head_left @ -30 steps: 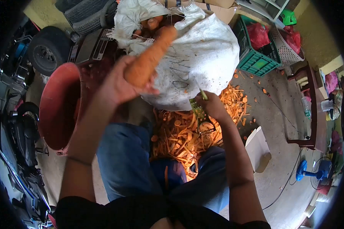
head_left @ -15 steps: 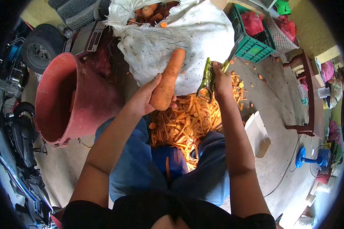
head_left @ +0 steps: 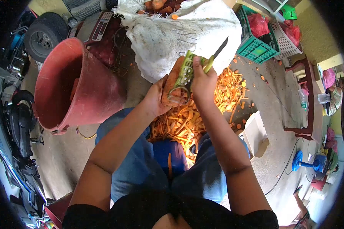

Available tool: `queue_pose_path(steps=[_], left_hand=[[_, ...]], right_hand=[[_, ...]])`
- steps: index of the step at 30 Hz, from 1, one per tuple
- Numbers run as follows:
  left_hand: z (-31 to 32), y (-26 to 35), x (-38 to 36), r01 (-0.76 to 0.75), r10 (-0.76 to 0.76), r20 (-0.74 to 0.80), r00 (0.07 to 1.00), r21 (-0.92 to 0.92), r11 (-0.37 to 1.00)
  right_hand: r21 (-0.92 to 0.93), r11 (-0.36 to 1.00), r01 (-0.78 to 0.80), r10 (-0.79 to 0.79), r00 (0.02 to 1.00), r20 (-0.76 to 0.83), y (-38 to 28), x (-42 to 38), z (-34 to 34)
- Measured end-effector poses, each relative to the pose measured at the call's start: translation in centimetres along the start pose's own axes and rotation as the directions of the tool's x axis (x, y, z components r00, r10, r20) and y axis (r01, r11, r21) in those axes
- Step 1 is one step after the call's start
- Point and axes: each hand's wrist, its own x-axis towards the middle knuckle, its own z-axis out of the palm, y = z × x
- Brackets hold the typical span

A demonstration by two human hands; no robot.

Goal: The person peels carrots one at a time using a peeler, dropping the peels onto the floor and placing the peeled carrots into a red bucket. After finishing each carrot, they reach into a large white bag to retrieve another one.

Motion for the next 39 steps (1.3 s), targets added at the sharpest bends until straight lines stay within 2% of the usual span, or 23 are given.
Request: queue_pose_path(steps=[1,3,6,8,10,12,14,16,17,18,19,20,21,22,24,26,29,31,33,34,35,36,39], left_hand=[[0.5,-0.2,-0.1,-0.002,0.002,0.0,1.0,-0.003,1.0],[1.4,-0.6,-0.4,-0.013,-0.017,-0.217,0.976,-0.138,0.99],[1.2,-0.5,-0.9,0.061,-0.063,-0.115,0.991,-0.015,0.998],[1.3,-0.2,-1.4,0.154,-0.139,-0.145,0.98,0.1,0.983],[1.0,-0.2,-2.0,0.247,-0.211,-0.179,0.961,0.217,0.944],[0.3,-0.7,-2.9,0.276,-0.289,0.058,0.956,0.168,0.946],[1.7,0.2,-3.5,0.323,-0.322,-0.036,0.946,0.184,0.928],[2.4,0.9,-3.5,0.141,-0.149,0.003,0.989,0.295,0.945],[0.2,1.1,-2.4,0.183,-0.204,0.078,0.976,0.211,0.96],[-0.5,1.4,-1.8,0.18,-0.2,0.084,0.976,0.203,0.963],[-0.9,1.5,-1.4,0.173,-0.191,0.078,0.978,0.198,0.965],[-1.2,1.6,-1.2,0.168,-0.184,0.07,0.98,0.196,0.966],[-1.3,1.7,-0.9,0.178,-0.177,-0.026,0.984,0.225,0.958],[-0.7,1.6,-0.9,0.178,-0.176,-0.031,0.984,0.226,0.958],[0.9,1.7,-1.1,0.092,-0.089,-0.111,0.99,0.03,0.995],[-0.6,1.4,-0.7,0.064,-0.064,-0.061,0.996,-0.015,0.998],[-0.4,1.5,-0.9,0.101,-0.097,-0.103,0.99,0.032,0.994],[-0.1,2.0,-1.6,0.27,-0.274,-0.031,0.961,0.306,0.913],[-0.1,1.6,-2.0,0.316,-0.322,-0.03,0.946,0.301,0.9],[-0.2,1.4,-2.3,0.361,-0.368,-0.031,0.929,0.295,0.885],[0.6,1.8,-3.1,0.419,-0.431,0.017,0.902,0.205,0.884],[0.4,2.1,-3.0,0.421,-0.433,0.016,0.901,0.207,0.883],[-0.1,2.9,-2.0,0.394,-0.414,0.13,0.901,0.151,0.907]], right_hand=[[-0.083,0.992,0.093,-0.092,0.996,0.014,0.1,-0.7,0.4],[-0.167,0.968,0.186,-0.182,0.983,0.039,0.3,-1.4,0.9],[-0.141,0.972,0.186,-0.188,0.982,-0.004,0.8,-1.4,1.0],[-0.381,0.895,0.232,-0.264,0.964,-0.035,0.8,-1.1,0.3],[-0.534,0.825,0.186,-0.362,0.898,-0.248,2.7,2.8,-2.3],[-0.458,0.887,-0.061,-0.195,0.849,-0.492,0.9,5.3,-5.0],[-0.424,0.905,-0.009,-0.276,0.748,-0.604,3.1,8.3,-8.5],[-0.256,0.963,0.079,-0.221,0.773,-0.594,2.5,7.9,-8.0],[-0.079,0.984,0.158,-0.174,0.804,-0.568,2.2,7.5,-7.7],[-0.1,0.994,0.037,-0.082,0.864,-0.497,2.3,6.9,-6.9],[-0.324,0.946,-0.019,-0.131,0.891,-0.434,1.6,5.4,-5.3],[-0.171,0.985,0.024,-0.083,0.933,-0.35,1.7,4.2,-3.4],[-0.259,0.965,0.03,-0.095,0.966,-0.242,-0.4,1.5,-1.3],[-0.054,0.999,-0.004,-0.002,0.995,-0.102,-1.0,0.1,0.1],[-0.258,0.934,0.247,-0.254,0.967,0.006,0.9,-1.1,1.6],[-0.225,0.936,0.27,-0.267,0.963,0.046,1.6,-1.3,2.0],[-0.328,0.923,0.199,-0.222,0.975,-0.034,1.0,-0.8,1.7],[-0.391,0.849,0.357,-0.449,0.876,-0.175,2.6,2.2,-0.3],[-0.554,0.829,0.068,-0.346,0.842,-0.414,2.6,6.0,-3.9],[-0.617,0.781,0.097,-0.439,0.788,-0.432,2.7,7.3,-5.8],[-0.548,0.833,0.07,-0.431,0.704,-0.565,1.9,7.6,-6.6],[-0.12,0.971,0.206,-0.233,0.711,-0.663,1.7,8.5,-7.2],[-0.094,0.977,0.193,-0.213,0.81,-0.546,1.7,7.9,-6.8]])
